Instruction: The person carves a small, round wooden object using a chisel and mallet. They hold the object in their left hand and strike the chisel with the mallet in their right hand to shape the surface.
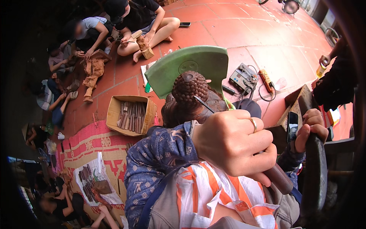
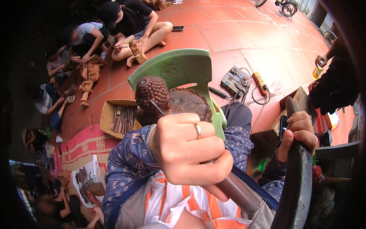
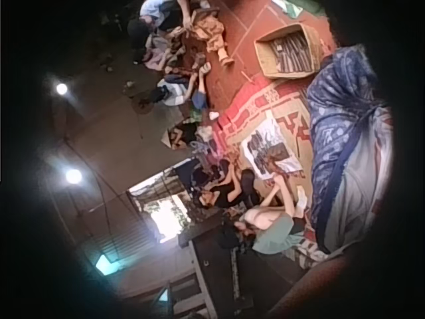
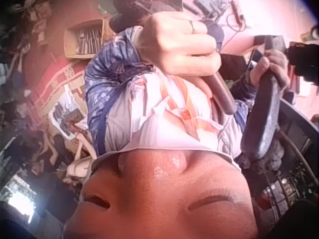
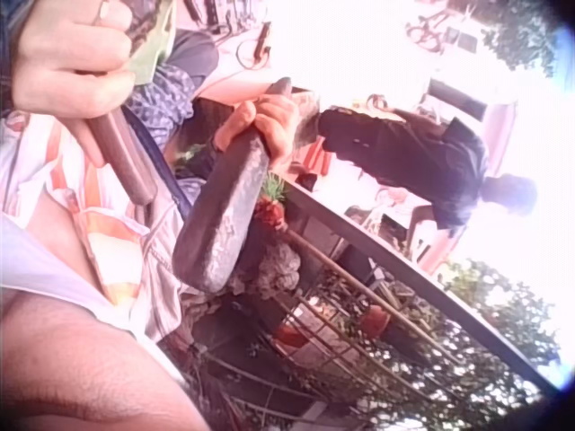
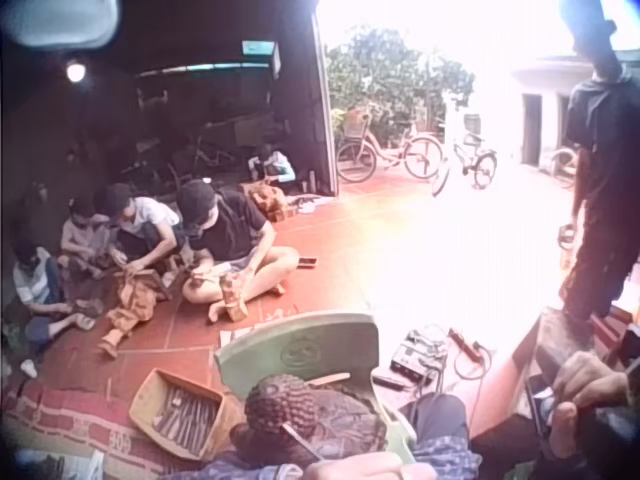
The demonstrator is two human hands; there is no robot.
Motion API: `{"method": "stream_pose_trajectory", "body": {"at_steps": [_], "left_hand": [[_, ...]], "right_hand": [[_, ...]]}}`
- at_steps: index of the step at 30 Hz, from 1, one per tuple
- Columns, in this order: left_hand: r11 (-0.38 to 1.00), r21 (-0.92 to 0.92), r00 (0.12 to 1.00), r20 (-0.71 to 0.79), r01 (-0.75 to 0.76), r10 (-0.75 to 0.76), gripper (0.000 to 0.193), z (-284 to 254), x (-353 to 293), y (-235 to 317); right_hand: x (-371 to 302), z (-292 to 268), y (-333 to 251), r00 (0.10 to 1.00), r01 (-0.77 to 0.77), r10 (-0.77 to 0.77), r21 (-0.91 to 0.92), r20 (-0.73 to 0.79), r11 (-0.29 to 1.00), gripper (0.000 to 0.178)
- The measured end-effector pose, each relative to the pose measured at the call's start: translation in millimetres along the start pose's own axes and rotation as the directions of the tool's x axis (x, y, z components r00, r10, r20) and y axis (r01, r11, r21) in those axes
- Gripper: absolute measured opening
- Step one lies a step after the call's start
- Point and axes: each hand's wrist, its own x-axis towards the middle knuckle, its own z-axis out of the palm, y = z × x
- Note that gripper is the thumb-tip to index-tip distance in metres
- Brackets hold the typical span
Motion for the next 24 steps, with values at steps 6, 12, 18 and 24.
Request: {"method": "stream_pose_trajectory", "body": {"at_steps": [6, 12, 18, 24], "left_hand": [[0.997, -0.025, 0.996, 0.055, 0.068, -0.067, 0.039, -13, 4, 5], [0.996, -0.045, 0.996, 0.029, 0.08, -0.079, 0.041, -12, 1, 2], [0.999, -0.029, 0.999, -0.016, 0.035, -0.035, 0.033, -7, -3, -4], [0.976, 0.117, 0.972, -0.128, -0.184, 0.198, 0.018, 5, -12, -3]], "right_hand": [[9, -2, -5, 0.999, 0.026, -0.028, 0.06, 0.037, 0.998, 0.026], [18, 0, -10, 0.996, 0.06, -0.043, -0.24, 0.078, 0.969, 0.02], [16, -6, -8, 0.994, 0.084, -0.062, -0.287, 0.086, 0.954, 0.02], [8, -12, -1, 0.997, 0.078, -0.077, -0.105, 0.017, 0.991, 0.019]]}}
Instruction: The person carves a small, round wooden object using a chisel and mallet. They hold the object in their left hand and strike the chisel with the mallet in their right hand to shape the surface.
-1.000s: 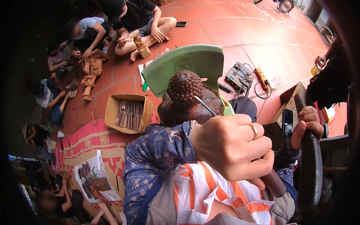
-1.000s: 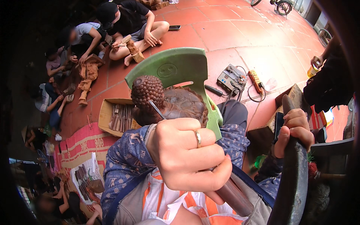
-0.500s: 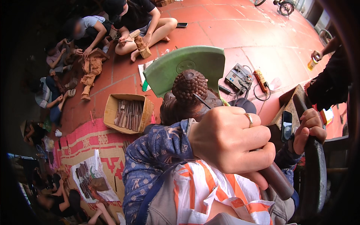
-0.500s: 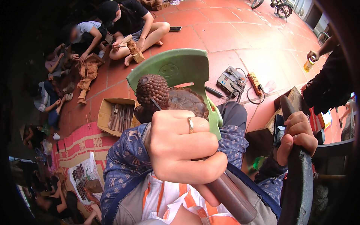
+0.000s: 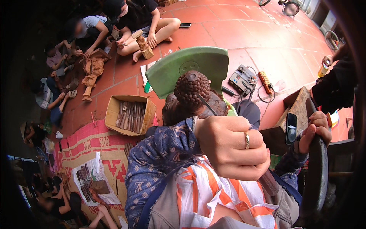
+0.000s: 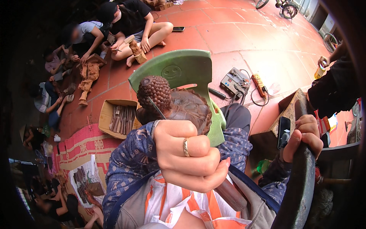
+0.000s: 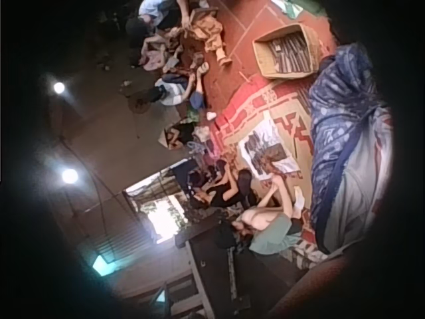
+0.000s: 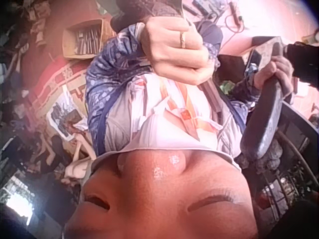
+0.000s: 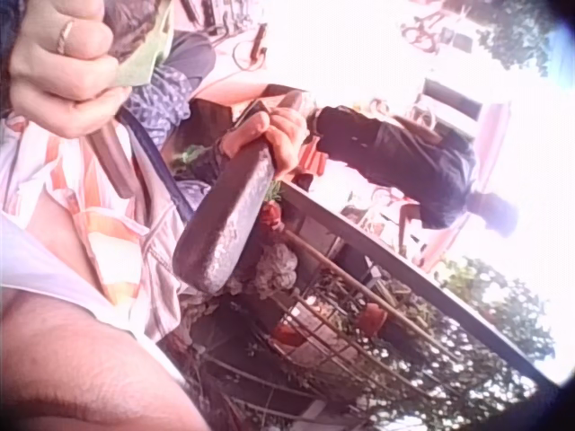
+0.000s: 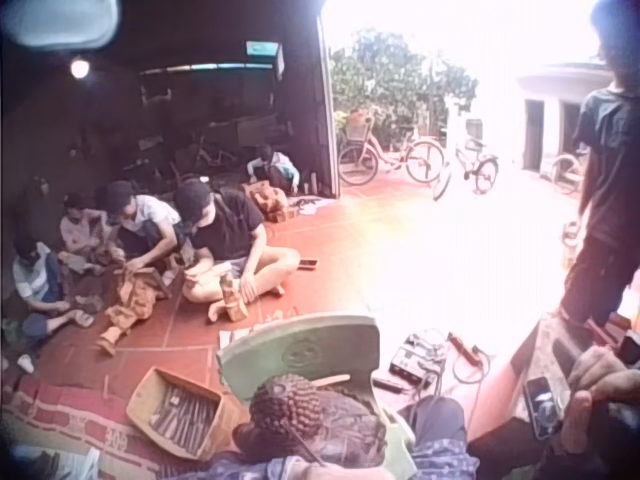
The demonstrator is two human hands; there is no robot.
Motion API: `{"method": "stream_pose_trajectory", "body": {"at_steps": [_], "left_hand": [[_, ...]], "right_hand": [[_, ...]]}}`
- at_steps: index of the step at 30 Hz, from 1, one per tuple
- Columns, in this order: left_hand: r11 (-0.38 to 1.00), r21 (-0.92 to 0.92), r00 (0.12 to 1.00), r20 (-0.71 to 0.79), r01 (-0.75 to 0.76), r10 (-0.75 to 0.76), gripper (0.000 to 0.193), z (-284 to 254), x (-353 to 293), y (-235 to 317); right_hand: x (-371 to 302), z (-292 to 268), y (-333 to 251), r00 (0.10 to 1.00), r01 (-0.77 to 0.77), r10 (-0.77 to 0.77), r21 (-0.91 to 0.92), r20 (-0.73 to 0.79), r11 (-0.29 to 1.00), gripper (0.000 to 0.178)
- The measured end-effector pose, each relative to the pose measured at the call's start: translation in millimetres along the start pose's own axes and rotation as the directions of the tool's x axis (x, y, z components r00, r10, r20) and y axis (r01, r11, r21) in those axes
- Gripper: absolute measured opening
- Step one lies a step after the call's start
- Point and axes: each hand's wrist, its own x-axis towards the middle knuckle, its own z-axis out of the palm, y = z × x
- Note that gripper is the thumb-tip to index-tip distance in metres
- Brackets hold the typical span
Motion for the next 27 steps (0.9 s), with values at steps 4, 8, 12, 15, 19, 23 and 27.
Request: {"method": "stream_pose_trajectory", "body": {"at_steps": [4, 8, 12, 15, 19, 23, 27], "left_hand": [[1.0, -0.01, 0.999, 0.049, -0.008, 0.009, 0.018, 6, 3, -1], [0.993, -0.013, 0.99, 0.084, 0.114, -0.113, 0.023, 6, 11, 3], [0.974, -0.011, 0.968, 0.117, 0.226, -0.223, 0.034, 3, 15, 7], [0.97, -0.008, 0.966, 0.101, 0.242, -0.24, 0.036, 0, 16, 5], [0.964, -0.003, 0.961, 0.073, 0.268, -0.267, 0.039, -1, 17, 2], [0.953, -0.006, 0.95, 0.088, 0.303, -0.301, 0.041, -5, 21, 1], [0.948, 0.007, 0.947, 0.056, 0.317, -0.317, 0.041, -3, 21, -1]], "right_hand": [[-3, 1, 0, 1.0, -0.018, 0.018, 0.017, 0.003, 1.0, 0.021], [-6, 5, 2, 0.999, -0.044, 0.046, 0.084, -0.016, 0.996, 0.021], [-7, 8, 1, 0.997, -0.069, 0.072, 0.104, -0.025, 0.992, 0.022], [-4, 9, -2, 0.997, -0.069, 0.071, 0.1, -0.019, 0.993, 0.023], [1, 12, -3, 0.998, -0.052, 0.055, 0.118, -0.014, 0.992, 0.023], [8, 6, -9, 0.997, -0.081, 0.078, 0.156, 0.021, 0.985, 0.022], [11, 13, -11, 0.993, -0.117, 0.118, 0.118, -0.004, 0.986, 0.02]]}}
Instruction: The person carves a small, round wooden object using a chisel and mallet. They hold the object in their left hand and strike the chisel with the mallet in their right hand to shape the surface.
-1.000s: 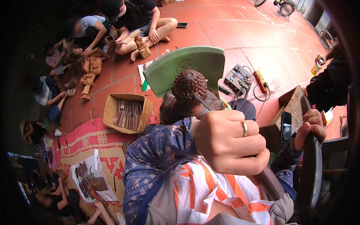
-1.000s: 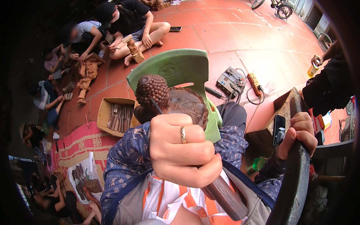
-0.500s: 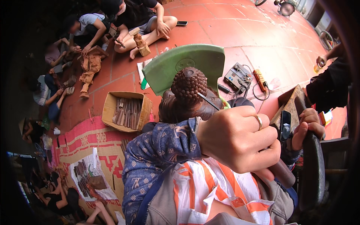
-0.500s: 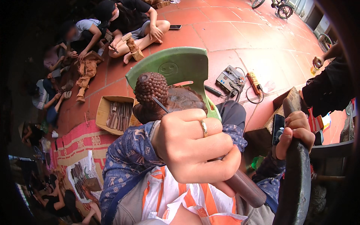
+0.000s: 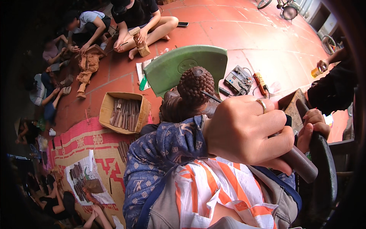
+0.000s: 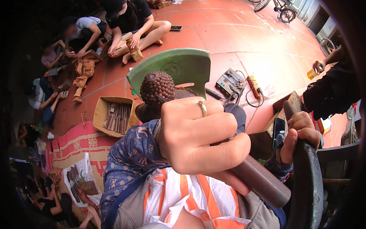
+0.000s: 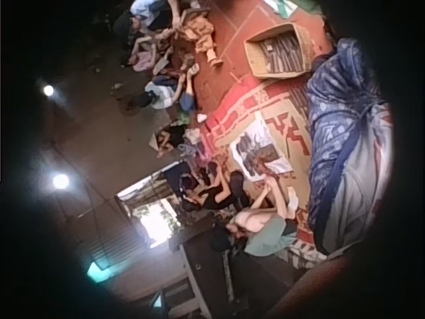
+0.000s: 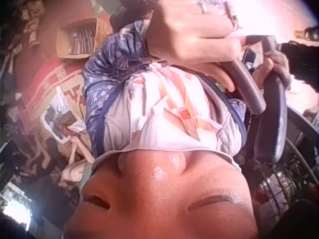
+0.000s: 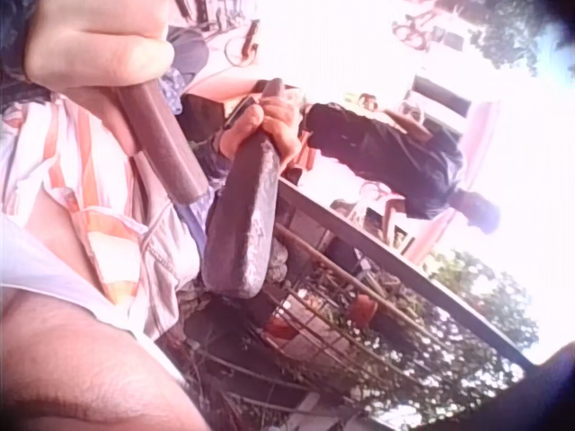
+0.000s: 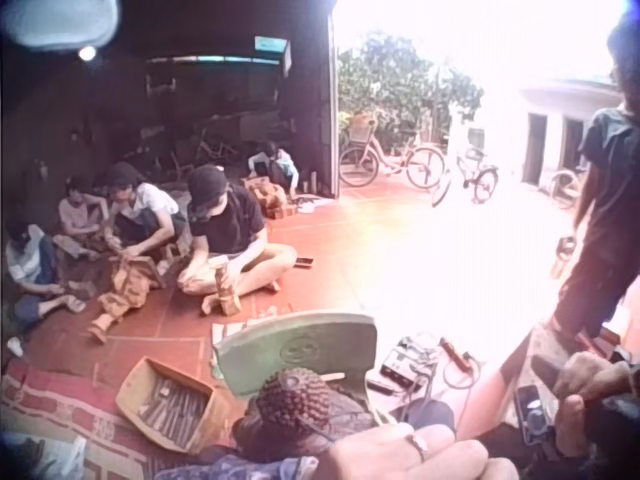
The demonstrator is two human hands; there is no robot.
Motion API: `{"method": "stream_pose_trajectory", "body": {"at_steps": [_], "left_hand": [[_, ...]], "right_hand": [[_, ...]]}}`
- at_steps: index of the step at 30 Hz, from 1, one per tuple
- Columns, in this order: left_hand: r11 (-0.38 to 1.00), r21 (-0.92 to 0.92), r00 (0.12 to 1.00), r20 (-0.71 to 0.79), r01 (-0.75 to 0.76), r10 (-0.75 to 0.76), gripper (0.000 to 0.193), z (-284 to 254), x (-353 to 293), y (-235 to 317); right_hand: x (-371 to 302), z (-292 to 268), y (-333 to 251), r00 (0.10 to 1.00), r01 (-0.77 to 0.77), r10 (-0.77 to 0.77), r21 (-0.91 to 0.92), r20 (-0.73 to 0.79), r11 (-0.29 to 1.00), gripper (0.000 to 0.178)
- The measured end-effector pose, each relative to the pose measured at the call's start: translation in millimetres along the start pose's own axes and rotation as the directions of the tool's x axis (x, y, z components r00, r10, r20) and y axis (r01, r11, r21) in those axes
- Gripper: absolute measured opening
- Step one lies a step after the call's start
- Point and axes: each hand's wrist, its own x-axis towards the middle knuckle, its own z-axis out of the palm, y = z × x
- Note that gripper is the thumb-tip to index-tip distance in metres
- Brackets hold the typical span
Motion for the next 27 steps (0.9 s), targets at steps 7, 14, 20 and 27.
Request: {"method": "stream_pose_trajectory", "body": {"at_steps": [7, 14, 20, 27], "left_hand": [[0.916, -0.066, 0.915, 0.055, -0.396, 0.4, 0.019, 2, -10, 6], [0.982, -0.03, 0.982, 0.036, -0.184, 0.185, 0.026, 22, -8, 9], [0.992, 0.112, 0.995, 0.087, -0.058, 0.049, 0.026, 26, -6, 5], [0.985, 0.17, 0.987, 0.152, 0.032, -0.059, 0.033, 19, -3, 2]], "right_hand": [[-9, -10, 7, 0.996, -0.091, 0.091, 0.026, 0.008, 0.995, 0.021], [-26, -5, 15, 0.994, -0.1, 0.104, 0.15, -0.016, 0.984, 0.021], [-44, 6, 11, 0.958, -0.265, 0.25, 0.097, 0.141, 0.959, 0.013], [-89, 26, 27, 0.882, -0.458, 0.471, 0.195, -0.025, 0.867, 0.033]]}}
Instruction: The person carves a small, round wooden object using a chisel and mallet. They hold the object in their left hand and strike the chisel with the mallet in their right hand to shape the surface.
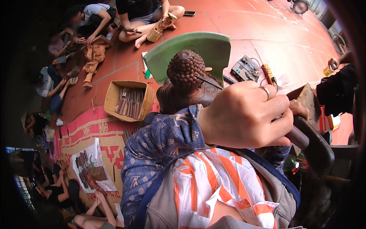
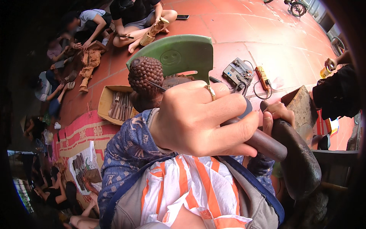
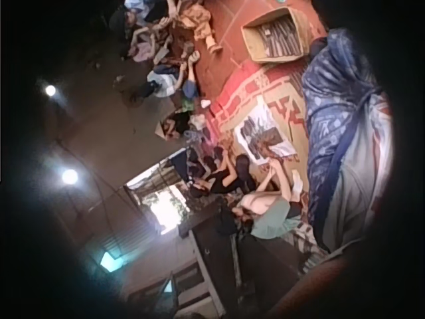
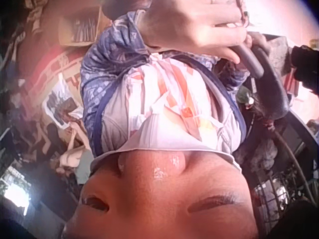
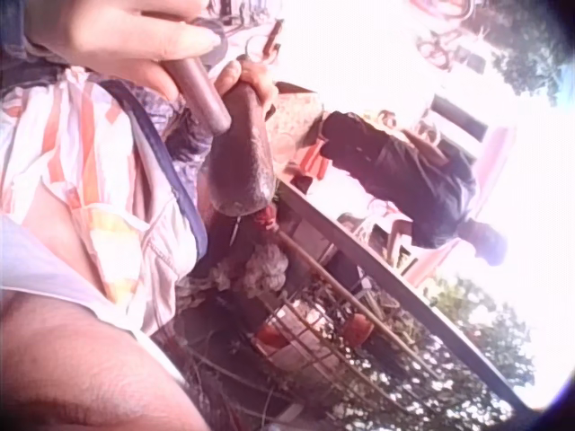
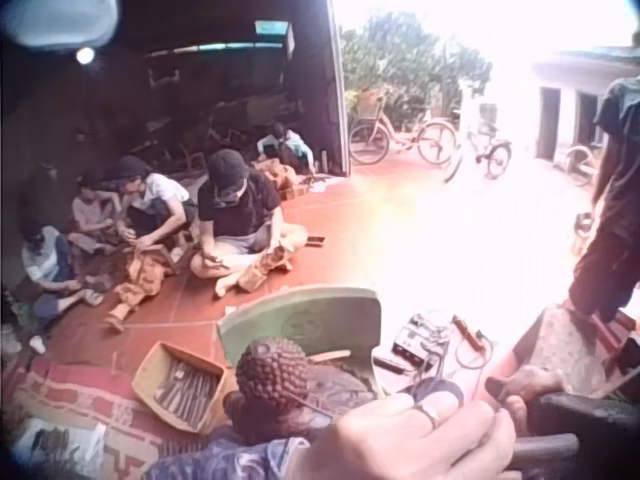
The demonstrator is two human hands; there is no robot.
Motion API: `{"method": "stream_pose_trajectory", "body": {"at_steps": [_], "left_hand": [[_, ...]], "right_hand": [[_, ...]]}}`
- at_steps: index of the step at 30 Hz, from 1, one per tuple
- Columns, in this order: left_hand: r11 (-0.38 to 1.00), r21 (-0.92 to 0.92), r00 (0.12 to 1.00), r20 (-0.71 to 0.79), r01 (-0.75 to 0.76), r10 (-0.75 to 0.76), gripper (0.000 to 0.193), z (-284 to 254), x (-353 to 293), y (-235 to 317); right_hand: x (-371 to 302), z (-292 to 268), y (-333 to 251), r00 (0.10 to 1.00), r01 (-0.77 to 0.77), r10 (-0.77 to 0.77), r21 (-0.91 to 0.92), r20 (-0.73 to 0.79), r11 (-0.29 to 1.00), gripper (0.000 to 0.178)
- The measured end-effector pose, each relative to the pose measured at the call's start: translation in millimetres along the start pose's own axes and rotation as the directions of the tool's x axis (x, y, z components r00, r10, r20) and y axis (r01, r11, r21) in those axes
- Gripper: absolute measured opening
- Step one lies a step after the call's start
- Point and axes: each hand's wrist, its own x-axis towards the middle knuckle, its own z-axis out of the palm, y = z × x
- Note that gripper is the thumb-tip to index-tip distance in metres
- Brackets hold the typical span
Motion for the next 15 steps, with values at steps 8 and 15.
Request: {"method": "stream_pose_trajectory", "body": {"at_steps": [8, 15], "left_hand": [[0.957, -0.231, 0.981, 0.045, -0.173, 0.188, 0.029, 8, -5, 4], [0.999, -0.015, 0.991, 0.125, -0.039, 0.04, 0.024, 10, -5, 3]], "right_hand": [[8, 3, 8, 0.995, 0.081, -0.085, 0.064, 0.059, 0.995, 0.018], [-12, 2, 23, 0.996, -0.084, 0.081, 0.1, 0.042, 0.991, 0.015]]}}
